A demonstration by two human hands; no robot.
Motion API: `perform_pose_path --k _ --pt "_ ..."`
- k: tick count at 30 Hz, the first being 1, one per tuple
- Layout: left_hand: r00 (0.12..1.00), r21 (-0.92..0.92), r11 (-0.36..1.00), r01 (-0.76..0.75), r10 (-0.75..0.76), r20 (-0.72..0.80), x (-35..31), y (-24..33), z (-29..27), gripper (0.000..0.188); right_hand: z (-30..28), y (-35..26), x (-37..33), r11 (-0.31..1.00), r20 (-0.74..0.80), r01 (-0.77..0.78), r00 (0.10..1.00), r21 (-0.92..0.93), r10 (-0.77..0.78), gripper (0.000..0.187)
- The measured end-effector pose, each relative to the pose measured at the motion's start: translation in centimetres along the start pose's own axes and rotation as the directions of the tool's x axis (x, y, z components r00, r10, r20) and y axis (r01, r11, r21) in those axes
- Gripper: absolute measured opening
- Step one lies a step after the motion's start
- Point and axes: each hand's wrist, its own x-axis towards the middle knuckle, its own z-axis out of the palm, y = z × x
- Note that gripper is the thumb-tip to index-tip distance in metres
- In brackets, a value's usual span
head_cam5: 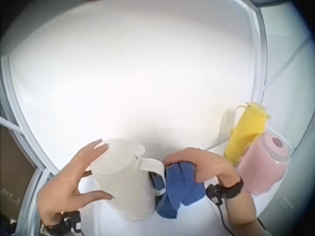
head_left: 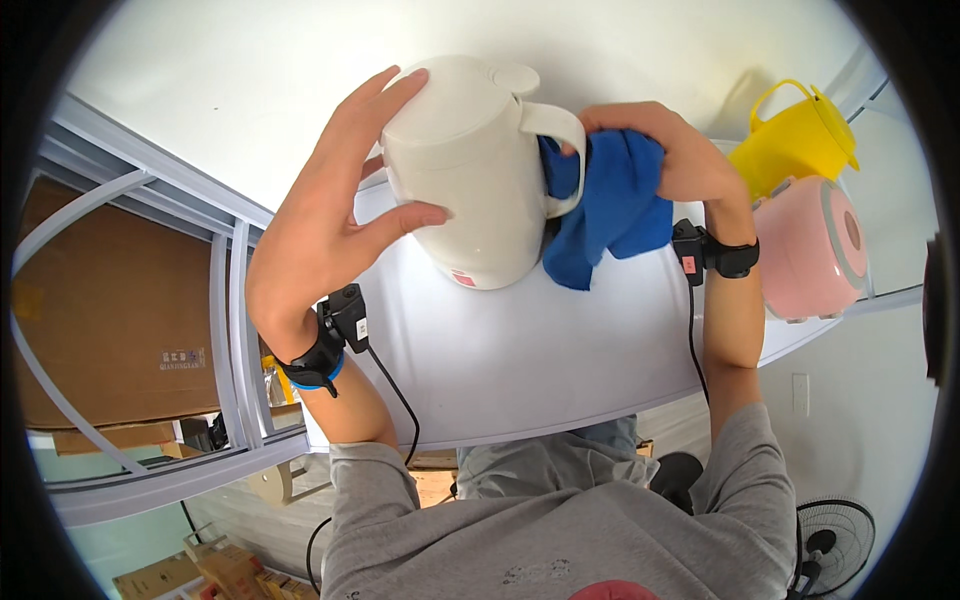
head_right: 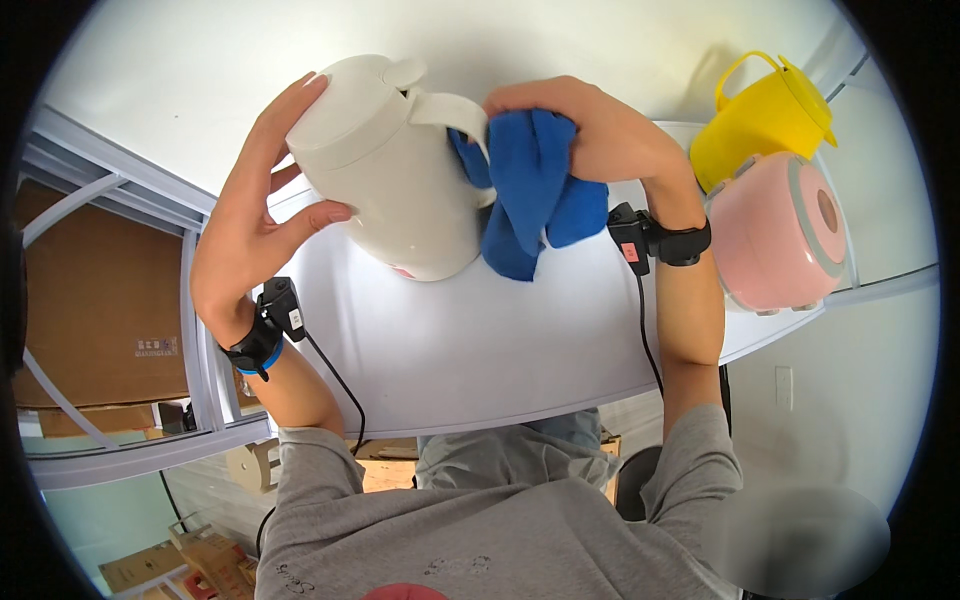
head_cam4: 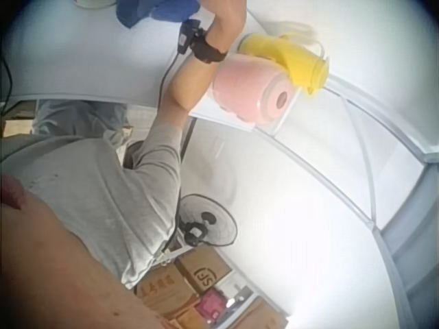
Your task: The person wipes the exterior of a pink appliance and a white kettle using a blue cloth. They rotate each item to clean multiple sides, then open the kettle lid to wipe the rim before closing it and placing both items back on the counter.
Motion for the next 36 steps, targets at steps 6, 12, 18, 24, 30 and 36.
perform_pose_path --k 6,12,18,24,30,36 --pt "0.998 0.091 0.994 0.057 -0.057 -0.004 0.0 -0.4 -0.3 0.078 0.8 -0.7 0.4 0.99 0.187 0.065 0.978 0.127 -0.088 0.069" --pt "0.999 0.096 0.995 0.036 -0.035 -0.019 -0.2 0.7 -0.1 0.076 0.6 -1.8 1.1 0.997 -0.238 -0.054 0.97 -0.06 0.038 0.06" --pt "0.999 0.108 0.994 0.034 -0.034 -0.003 0.0 2.2 0.7 0.087 3.3 -2.3 2.3 0.994 -0.567 0.01 0.821 -0.111 -0.072 0.065" --pt "0.994 0.23 0.967 0.11 -0.105 -0.036 0.4 2.6 1.5 0.097 5.5 -1.2 1.8 0.98 -0.057 -0.175 0.982 0.092 0.181 0.093" --pt "0.992 0.279 0.96 -0.002 0.036 -0.119 0.5 1.3 2.1 0.094 5.7 -0.7 1.8 0.888 0.216 -0.428 0.863 -0.169 0.457 0.093" --pt "0.988 0.2 0.976 -0.083 0.107 -0.112 1.1 -1.2 1.7 0.095 3.8 -1.4 1.8 0.906 0.072 -0.387 0.912 -0.174 0.404 0.074"
